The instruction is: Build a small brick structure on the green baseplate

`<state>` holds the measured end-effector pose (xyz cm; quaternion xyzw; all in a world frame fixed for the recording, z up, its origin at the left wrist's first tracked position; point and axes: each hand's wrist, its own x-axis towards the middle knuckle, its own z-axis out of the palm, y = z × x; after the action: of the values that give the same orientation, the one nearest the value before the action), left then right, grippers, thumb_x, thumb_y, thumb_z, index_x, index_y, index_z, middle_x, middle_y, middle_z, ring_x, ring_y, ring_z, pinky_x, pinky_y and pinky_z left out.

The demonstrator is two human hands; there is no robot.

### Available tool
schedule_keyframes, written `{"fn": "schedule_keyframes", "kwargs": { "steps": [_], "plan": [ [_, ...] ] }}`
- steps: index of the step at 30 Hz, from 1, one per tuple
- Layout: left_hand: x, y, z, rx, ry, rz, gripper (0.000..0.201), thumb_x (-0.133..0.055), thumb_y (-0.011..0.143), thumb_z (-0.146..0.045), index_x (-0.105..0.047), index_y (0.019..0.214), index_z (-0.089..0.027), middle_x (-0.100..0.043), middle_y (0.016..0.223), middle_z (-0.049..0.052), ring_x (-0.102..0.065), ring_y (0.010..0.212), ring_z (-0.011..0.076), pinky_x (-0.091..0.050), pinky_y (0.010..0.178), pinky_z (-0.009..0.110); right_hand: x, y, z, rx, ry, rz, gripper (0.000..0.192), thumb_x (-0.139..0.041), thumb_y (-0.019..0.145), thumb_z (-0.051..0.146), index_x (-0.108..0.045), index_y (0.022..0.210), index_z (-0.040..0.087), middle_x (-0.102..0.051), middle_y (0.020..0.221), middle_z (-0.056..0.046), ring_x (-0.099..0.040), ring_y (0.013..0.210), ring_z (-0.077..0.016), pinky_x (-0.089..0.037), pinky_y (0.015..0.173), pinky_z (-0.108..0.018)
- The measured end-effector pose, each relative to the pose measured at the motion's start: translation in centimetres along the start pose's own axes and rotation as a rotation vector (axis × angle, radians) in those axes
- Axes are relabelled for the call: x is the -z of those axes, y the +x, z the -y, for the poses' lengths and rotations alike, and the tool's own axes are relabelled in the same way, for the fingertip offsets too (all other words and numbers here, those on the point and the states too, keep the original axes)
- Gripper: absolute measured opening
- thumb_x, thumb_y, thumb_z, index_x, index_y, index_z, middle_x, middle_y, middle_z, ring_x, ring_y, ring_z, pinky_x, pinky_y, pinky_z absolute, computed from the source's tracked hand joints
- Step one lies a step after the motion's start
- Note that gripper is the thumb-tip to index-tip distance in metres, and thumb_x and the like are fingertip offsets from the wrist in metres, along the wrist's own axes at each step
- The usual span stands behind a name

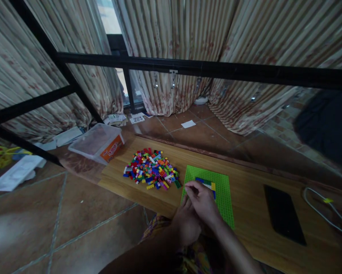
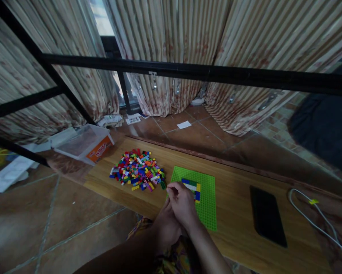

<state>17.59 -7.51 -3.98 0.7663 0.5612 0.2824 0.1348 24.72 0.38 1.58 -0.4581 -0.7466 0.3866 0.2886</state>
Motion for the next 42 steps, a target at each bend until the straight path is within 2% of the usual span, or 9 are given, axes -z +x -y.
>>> {"fn": "schedule_keyframes", "kwargs": {
  "steps": [4,10,15,19,23,29,34,37,42],
  "plan": [
    [2.5,-3.3,0.5,0.036,-0.013,0.075,0.059,-0.057,0.084,-0.026,-0.040,0.140,-0.017,-0.043,0.146,0.012,-0.035,0.137,0.0311,-0.031,0.113,0.052,-1.9,0.7,-0.6,0.015,-0.092,0.034,0.017,-0.050,0.086,0.026,-0.065,0.089,0.019,-0.068,0.086,-0.005,-0.064,0.079,-0.0191,-0.048,0.074,-0.031],
    [5.3,-6.1,4.0,0.126,0.048,-0.085,0.052,-0.049,0.088,-0.014,-0.040,0.140,-0.018,-0.047,0.141,0.014,-0.039,0.134,0.0263,-0.042,0.106,0.051,-4.0,0.8,-0.5,0.038,-0.145,0.075,0.016,-0.050,0.087,0.024,-0.066,0.088,0.021,-0.068,0.084,-0.003,-0.064,0.074,-0.0183,-0.047,0.069,-0.030],
    [7.0,-6.4,5.9,0.247,-0.019,-0.100,0.045,-0.045,0.091,-0.010,-0.045,0.135,-0.021,-0.048,0.140,0.011,-0.045,0.130,0.0232,-0.046,0.103,0.046,-5.6,1.7,-0.2,0.114,-0.190,0.079,0.015,-0.050,0.088,0.021,-0.066,0.089,0.021,-0.067,0.086,-0.003,-0.063,0.076,-0.0174,-0.047,0.071,-0.029],
    [7.3,-6.1,5.8,0.256,-0.052,-0.109,0.044,-0.047,0.089,-0.009,-0.048,0.132,-0.020,-0.051,0.138,0.011,-0.046,0.129,0.0229,-0.045,0.105,0.045,-6.9,3.6,0.3,0.180,-0.277,0.055,0.019,-0.049,0.089,0.018,-0.066,0.097,0.021,-0.065,0.092,-0.004,-0.062,0.085,-0.0186,-0.047,0.077,-0.030],
    [7.2,-6.0,5.8,0.266,-0.060,-0.119,0.046,-0.049,0.088,-0.008,-0.048,0.132,-0.020,-0.052,0.136,0.010,-0.046,0.128,0.0233,-0.045,0.106,0.045,-7.8,5.4,1.0,0.247,-0.385,0.102,0.028,-0.046,0.090,0.012,-0.066,0.105,0.024,-0.062,0.099,-0.005,-0.060,0.090,-0.0179,-0.047,0.082,-0.029],
    [7.2,-5.9,6.0,0.276,-0.063,-0.090,0.046,-0.049,0.088,-0.008,-0.049,0.132,-0.021,-0.051,0.137,0.009,-0.043,0.131,0.0234,-0.043,0.107,0.046,-7.9,6.9,1.1,0.265,-0.509,0.171,0.018,-0.056,0.086,0.016,-0.067,0.098,0.025,-0.059,0.101,-0.005,-0.057,0.095,-0.0191,-0.046,0.079,-0.028],
    [7.2,-5.7,6.3,0.277,-0.110,-0.112,0.040,-0.046,0.091,-0.011,-0.052,0.129,-0.023,-0.053,0.135,0.009,-0.047,0.128,0.0235,-0.044,0.106,0.047,-7.5,7.0,1.8,0.301,-0.508,0.180,0.014,-0.053,0.090,0.020,-0.066,0.092,0.023,-0.059,0.101,-0.007,-0.057,0.093,-0.0206,-0.048,0.076,-0.029],
    [7.3,-5.9,6.7,0.299,-0.180,-0.154,0.036,-0.047,0.092,-0.017,-0.054,0.127,-0.023,-0.055,0.132,0.009,-0.050,0.125,0.0228,-0.046,0.104,0.045,-6.7,5.8,2.3,0.296,-0.430,0.137,0.017,-0.047,0.093,0.018,-0.064,0.097,0.022,-0.062,0.097,-0.007,-0.058,0.092,-0.0210,-0.048,0.079,-0.031],
    [8.3,-4.9,5.8,0.434,-0.372,-0.218,0.035,-0.049,0.091,-0.025,-0.055,0.126,-0.021,-0.059,0.129,0.010,-0.055,0.120,0.0239,-0.046,0.102,0.043,-4.4,1.1,2.5,0.148,-0.085,0.075,0.021,-0.045,0.093,0.018,-0.063,0.104,0.021,-0.067,0.097,-0.005,-0.062,0.090,-0.0180,-0.048,0.082,-0.030]
  ]
}}
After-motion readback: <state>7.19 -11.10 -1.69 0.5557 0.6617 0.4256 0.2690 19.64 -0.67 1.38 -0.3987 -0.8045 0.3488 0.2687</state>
